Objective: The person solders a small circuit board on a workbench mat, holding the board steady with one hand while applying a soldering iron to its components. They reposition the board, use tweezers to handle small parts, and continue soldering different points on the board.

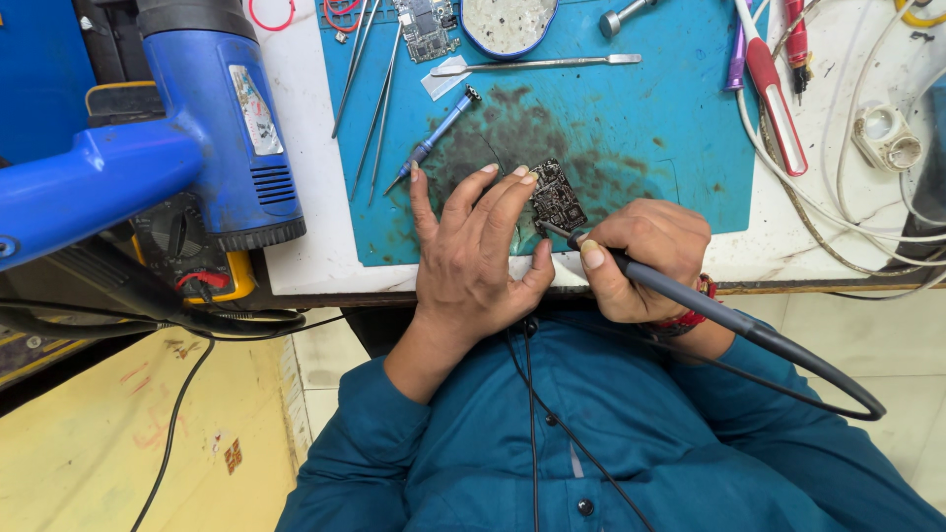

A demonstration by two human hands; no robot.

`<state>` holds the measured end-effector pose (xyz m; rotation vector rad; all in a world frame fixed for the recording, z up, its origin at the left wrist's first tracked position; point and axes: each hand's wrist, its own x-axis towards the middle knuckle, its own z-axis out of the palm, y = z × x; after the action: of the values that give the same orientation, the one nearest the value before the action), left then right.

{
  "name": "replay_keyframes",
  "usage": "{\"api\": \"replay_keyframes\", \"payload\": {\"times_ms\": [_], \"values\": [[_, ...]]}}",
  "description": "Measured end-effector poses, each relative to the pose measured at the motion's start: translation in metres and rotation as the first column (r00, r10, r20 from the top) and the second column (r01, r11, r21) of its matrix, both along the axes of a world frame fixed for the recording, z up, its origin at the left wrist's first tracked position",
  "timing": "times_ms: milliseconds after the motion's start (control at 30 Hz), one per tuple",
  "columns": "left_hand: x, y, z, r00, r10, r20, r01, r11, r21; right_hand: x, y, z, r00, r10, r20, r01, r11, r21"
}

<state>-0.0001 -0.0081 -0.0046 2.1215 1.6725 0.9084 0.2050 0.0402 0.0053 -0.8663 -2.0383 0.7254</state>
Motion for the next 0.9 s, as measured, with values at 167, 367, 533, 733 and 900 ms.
{"api": "replay_keyframes", "payload": {"times_ms": [167,367,533,733,900], "values": [[0.0,-0.0001,-0.0004,1.0,0.0,-0.008,0.0,1.0,-0.001,0.0011,0.0001,-0.0006,1.0,0.001,0.01,-0.001,1.0,-0.003],[0.0003,-0.0004,-0.0009,1.0,0.002,-0.004,-0.002,1.0,0.003,0.0016,-0.0003,-0.0011,1.0,-0.001,0.003,0.001,1.0,-0.001],[0.0001,-0.0003,-0.0005,1.0,0.003,-0.005,-0.003,1.0,0.0,0.0001,0.0004,-0.0007,1.0,-0.005,0.01,0.005,1.0,0.004],[0.0004,-0.0003,-0.0002,1.0,0.003,-0.003,-0.003,1.0,0.001,0.0002,-0.0004,-0.0002,1.0,-0.002,0.009,0.002,1.0,0.001],[-0.0002,-0.0003,0.0,1.0,0.002,-0.003,-0.002,1.0,0.002,0.0013,-0.0001,-0.0015,1.0,0.0,0.008,0.0,1.0,0.005]]}}
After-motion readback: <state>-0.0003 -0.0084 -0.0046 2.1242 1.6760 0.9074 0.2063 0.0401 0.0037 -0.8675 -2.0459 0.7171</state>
